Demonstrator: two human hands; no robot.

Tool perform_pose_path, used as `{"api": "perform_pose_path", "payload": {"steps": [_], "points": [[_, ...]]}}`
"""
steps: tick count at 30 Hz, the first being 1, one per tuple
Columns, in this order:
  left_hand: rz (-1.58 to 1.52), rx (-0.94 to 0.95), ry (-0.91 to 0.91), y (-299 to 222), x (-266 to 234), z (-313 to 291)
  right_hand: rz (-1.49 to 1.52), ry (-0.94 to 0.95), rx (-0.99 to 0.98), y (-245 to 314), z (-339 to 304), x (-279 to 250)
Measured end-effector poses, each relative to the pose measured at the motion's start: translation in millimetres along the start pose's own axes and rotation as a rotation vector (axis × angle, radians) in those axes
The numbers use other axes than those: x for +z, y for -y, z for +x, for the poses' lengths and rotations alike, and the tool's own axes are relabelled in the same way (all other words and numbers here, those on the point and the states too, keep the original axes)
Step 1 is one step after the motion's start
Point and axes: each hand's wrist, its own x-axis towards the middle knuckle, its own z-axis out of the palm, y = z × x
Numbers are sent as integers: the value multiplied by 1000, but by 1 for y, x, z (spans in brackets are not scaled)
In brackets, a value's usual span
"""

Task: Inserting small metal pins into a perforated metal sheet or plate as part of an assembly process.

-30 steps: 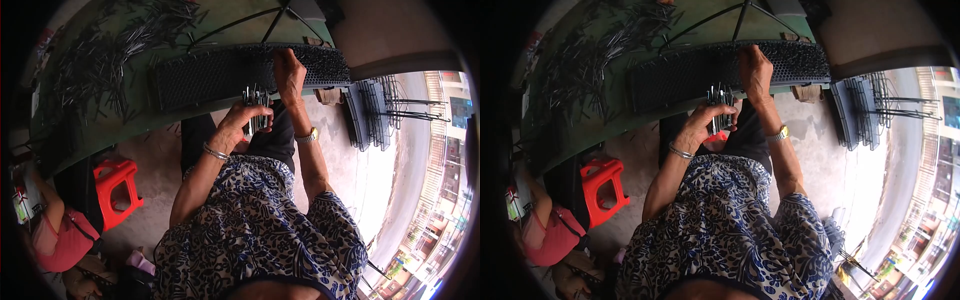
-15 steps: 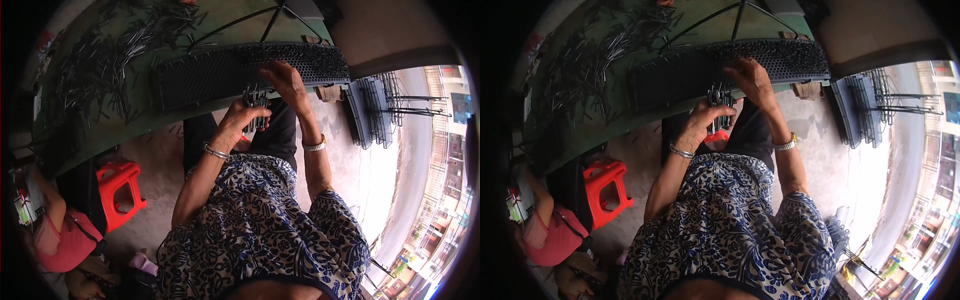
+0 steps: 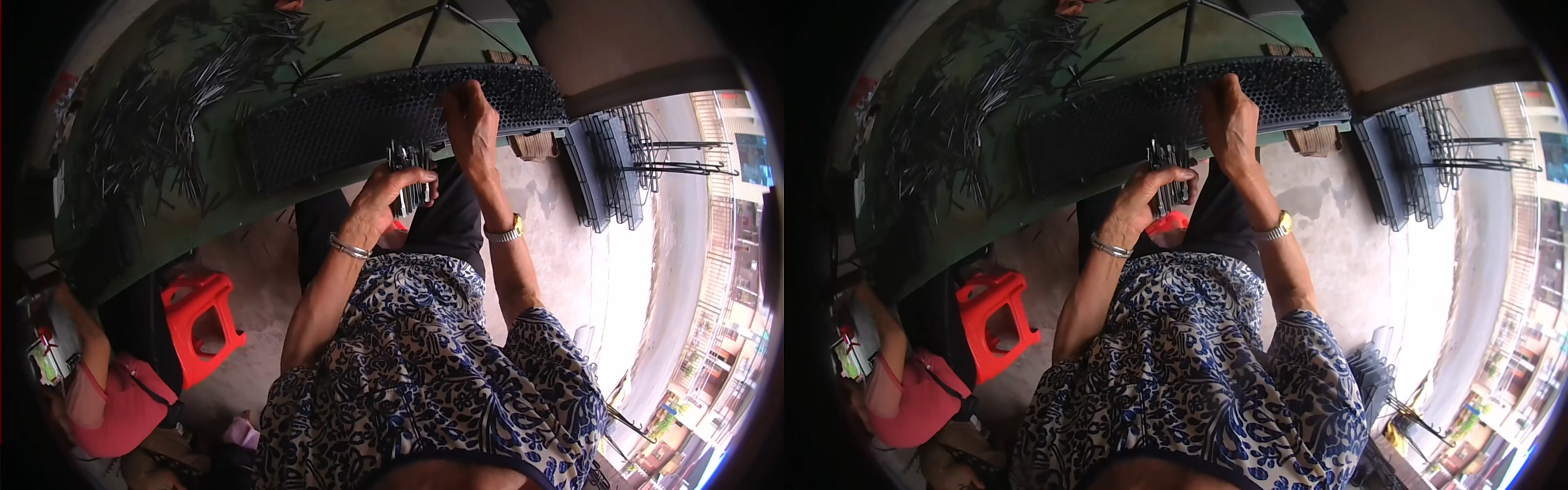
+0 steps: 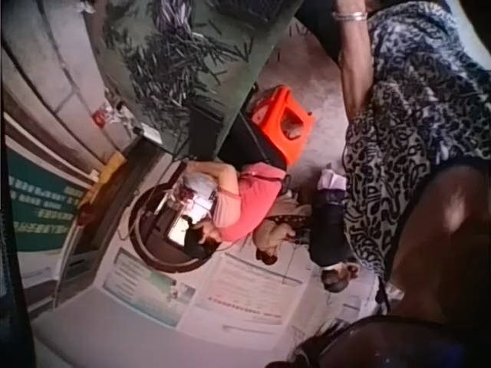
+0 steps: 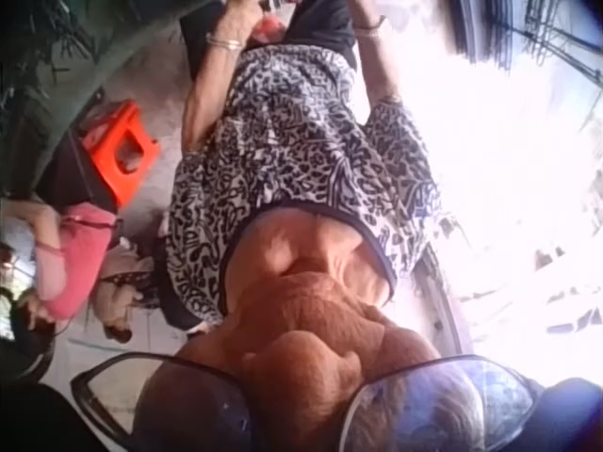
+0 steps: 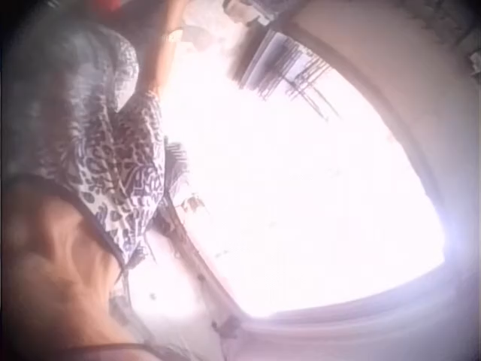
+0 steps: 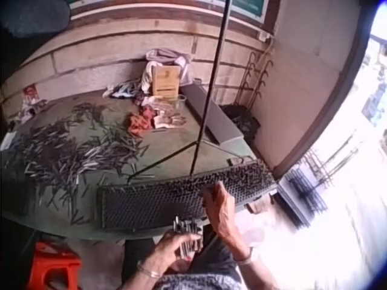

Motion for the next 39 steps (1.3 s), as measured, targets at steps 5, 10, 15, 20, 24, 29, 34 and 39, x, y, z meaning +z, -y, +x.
{"api": "perform_pose_path", "payload": {"steps": [5,10,15,20,24,29,34,39], "points": [[-200,-80,-9,-1,2,0,-33,-156,-259,-25,13,18],[-261,-70,50,-3,2,-5,-145,-87,-286,-28,8,25],[-203,7,11,-4,2,-5,-462,-38,-279,-19,5,26],[-113,54,-23,-2,-3,-6,35,551,112,0,1,-21],[16,88,-100,-6,3,-9,497,684,224,10,-27,-36],[77,78,-133,-8,13,-9,615,679,281,10,-28,-43],[119,62,-202,-5,9,-4,490,648,316,8,-29,-44],[134,59,-219,-4,8,0,429,642,285,13,-28,-48]]}}
